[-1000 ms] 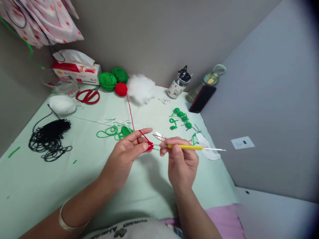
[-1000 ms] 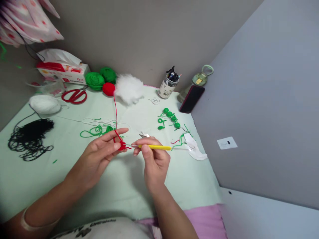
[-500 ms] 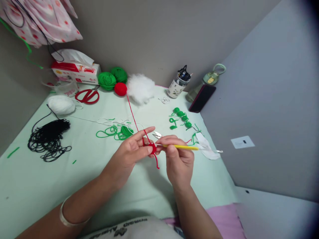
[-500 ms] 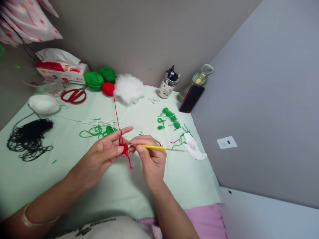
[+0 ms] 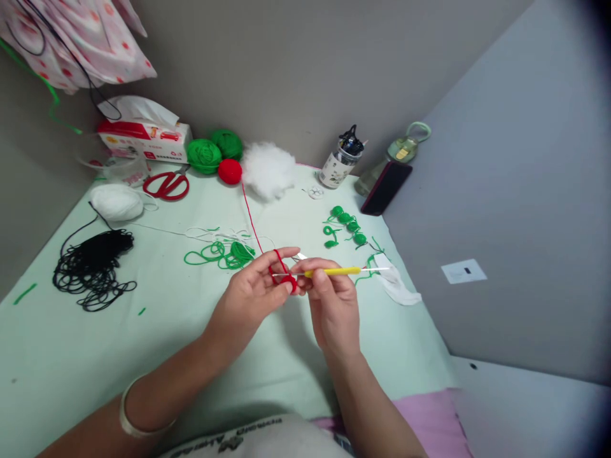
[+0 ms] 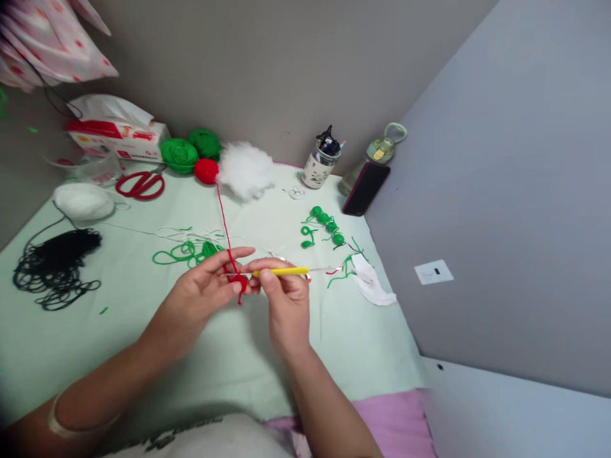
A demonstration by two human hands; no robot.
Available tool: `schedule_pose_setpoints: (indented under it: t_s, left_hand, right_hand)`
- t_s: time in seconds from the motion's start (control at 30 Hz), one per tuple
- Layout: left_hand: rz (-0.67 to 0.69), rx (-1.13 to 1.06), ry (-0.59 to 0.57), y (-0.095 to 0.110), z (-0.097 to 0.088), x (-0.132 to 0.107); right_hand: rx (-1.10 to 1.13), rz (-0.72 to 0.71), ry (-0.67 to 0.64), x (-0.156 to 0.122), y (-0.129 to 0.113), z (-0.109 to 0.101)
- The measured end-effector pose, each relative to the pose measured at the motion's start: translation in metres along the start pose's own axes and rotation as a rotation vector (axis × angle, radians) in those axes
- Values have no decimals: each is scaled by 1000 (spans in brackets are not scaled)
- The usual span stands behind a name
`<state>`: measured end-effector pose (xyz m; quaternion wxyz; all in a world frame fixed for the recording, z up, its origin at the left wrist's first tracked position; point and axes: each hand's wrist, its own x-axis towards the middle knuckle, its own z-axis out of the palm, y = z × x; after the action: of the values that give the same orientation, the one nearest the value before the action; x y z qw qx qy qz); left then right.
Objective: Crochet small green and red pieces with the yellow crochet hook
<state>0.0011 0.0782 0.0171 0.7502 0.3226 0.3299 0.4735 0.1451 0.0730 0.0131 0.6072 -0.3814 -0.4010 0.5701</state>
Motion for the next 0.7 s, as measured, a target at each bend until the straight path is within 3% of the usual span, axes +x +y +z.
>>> schedule_pose_setpoints:
  t_s: [0.13,0.5,0.7]
  left_hand:
    - [90,77,71,-4,2,-2]
    - [-5,60,61,0,-2,0]
    - [12,84,105,0,-3,-1]
  right_hand:
    - [-132,-84,11,-2,5,1]
    - [-121,-66,37,-2,10,-1]
    - [-103,-44,3,-3,11,-1]
